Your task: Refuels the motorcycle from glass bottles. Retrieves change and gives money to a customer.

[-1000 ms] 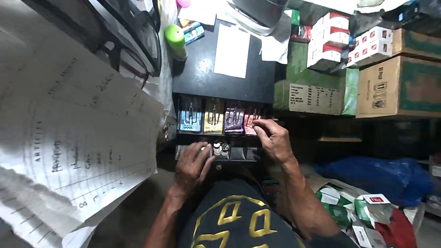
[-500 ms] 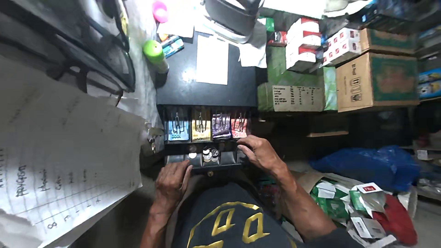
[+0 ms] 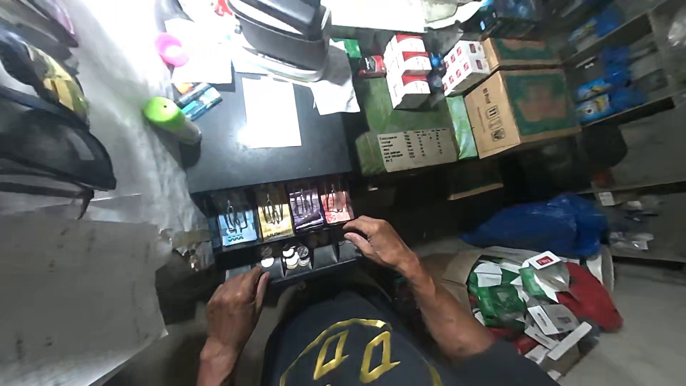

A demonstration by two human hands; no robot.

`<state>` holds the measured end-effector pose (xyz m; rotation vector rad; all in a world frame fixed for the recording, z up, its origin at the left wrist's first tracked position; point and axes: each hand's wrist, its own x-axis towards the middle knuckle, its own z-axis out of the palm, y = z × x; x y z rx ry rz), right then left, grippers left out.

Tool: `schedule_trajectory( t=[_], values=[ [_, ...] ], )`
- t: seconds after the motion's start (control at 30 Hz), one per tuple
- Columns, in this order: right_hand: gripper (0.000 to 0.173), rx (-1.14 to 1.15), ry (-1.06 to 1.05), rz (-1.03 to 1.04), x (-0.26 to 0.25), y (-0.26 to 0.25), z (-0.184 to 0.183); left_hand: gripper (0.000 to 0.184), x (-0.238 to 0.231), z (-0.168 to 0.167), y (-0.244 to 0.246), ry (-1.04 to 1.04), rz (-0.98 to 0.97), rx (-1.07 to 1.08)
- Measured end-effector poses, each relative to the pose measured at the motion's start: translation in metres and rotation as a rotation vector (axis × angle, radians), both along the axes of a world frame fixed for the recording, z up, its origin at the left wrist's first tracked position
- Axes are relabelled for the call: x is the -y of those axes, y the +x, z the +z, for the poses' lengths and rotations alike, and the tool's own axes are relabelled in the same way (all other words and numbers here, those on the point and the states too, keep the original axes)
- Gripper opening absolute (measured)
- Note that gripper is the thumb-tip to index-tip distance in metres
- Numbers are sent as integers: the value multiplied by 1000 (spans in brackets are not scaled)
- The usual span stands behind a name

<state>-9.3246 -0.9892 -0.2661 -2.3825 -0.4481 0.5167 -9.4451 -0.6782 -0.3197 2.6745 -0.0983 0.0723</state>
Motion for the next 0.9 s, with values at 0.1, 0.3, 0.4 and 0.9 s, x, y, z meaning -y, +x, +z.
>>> schedule_trajectory(
  t=[0.1, 0.3, 0.4, 0.9],
  values=[
    [25, 49, 10, -15, 5, 0, -2, 38, 0, 5, 8, 17, -17, -50],
    [21, 120, 1, -35, 2, -8, 0, 32, -7, 1, 10, 29, -24, -61],
    [20, 130, 14, -46, -7, -13, 0, 30, -9, -1, 11, 15, -44, -55],
    [21, 95, 67, -30, -45, -23, -9, 36, 9, 32, 62, 314, -160, -635]
  ],
)
